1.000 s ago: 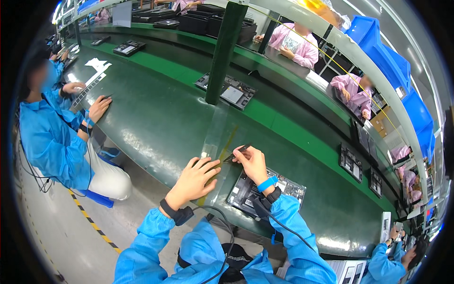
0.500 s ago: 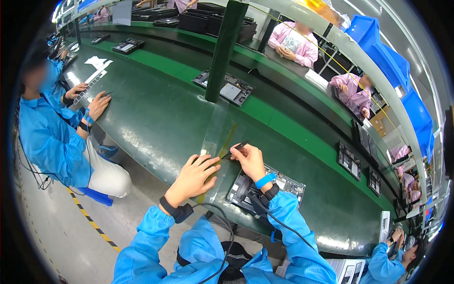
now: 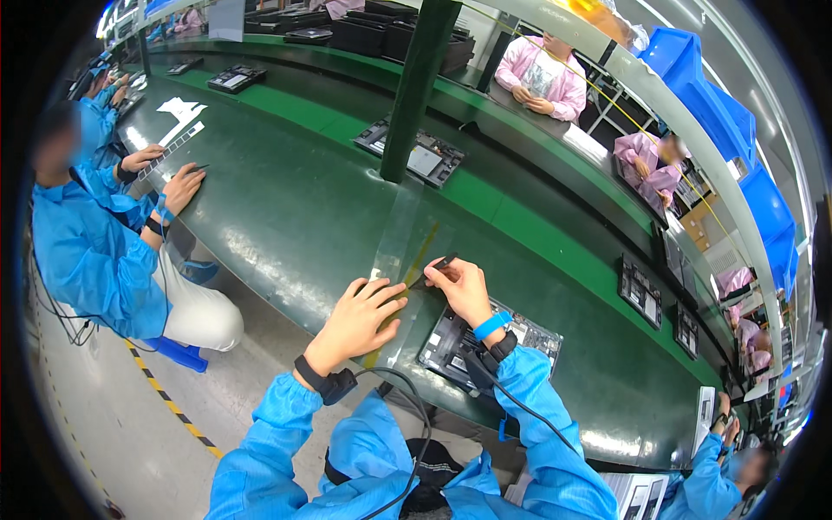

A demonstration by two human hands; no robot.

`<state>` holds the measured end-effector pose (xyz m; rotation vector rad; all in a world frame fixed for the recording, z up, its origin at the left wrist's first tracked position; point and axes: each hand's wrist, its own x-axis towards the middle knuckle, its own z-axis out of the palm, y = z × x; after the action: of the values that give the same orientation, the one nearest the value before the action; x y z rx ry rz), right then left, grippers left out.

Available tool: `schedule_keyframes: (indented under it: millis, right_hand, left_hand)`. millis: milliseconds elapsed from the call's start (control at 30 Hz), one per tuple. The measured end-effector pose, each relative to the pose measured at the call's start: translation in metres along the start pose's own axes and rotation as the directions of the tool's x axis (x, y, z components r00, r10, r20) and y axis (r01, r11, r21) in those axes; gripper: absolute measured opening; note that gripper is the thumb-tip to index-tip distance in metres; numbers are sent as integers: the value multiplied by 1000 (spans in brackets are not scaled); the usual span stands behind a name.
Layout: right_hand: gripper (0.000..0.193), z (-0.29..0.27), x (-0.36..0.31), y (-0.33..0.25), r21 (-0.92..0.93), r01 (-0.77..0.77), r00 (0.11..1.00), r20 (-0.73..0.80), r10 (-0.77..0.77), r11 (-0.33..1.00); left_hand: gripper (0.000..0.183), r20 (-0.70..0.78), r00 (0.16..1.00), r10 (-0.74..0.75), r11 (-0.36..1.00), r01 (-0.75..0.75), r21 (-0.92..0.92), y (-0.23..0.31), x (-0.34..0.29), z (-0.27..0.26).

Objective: Assembling a tablet device on a factory conveyor belt, specifically connecting battery and internal components.

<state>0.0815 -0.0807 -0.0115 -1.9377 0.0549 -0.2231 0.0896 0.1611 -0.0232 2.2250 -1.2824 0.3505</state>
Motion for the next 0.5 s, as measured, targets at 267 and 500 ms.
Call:
schedule_keyframes:
  millis: [267,500]
  right_hand:
    - [18,3,-7,-6,124,32,998,-56,-26,992]
    - [20,-29,-32,-45,346,15,974,-216,64,938]
  left_hand:
    - [34,1,1000,-1,1000,1,4,1,0,-2]
    - [39,12,1000,7,1000,-8,12,-2,-3,-2]
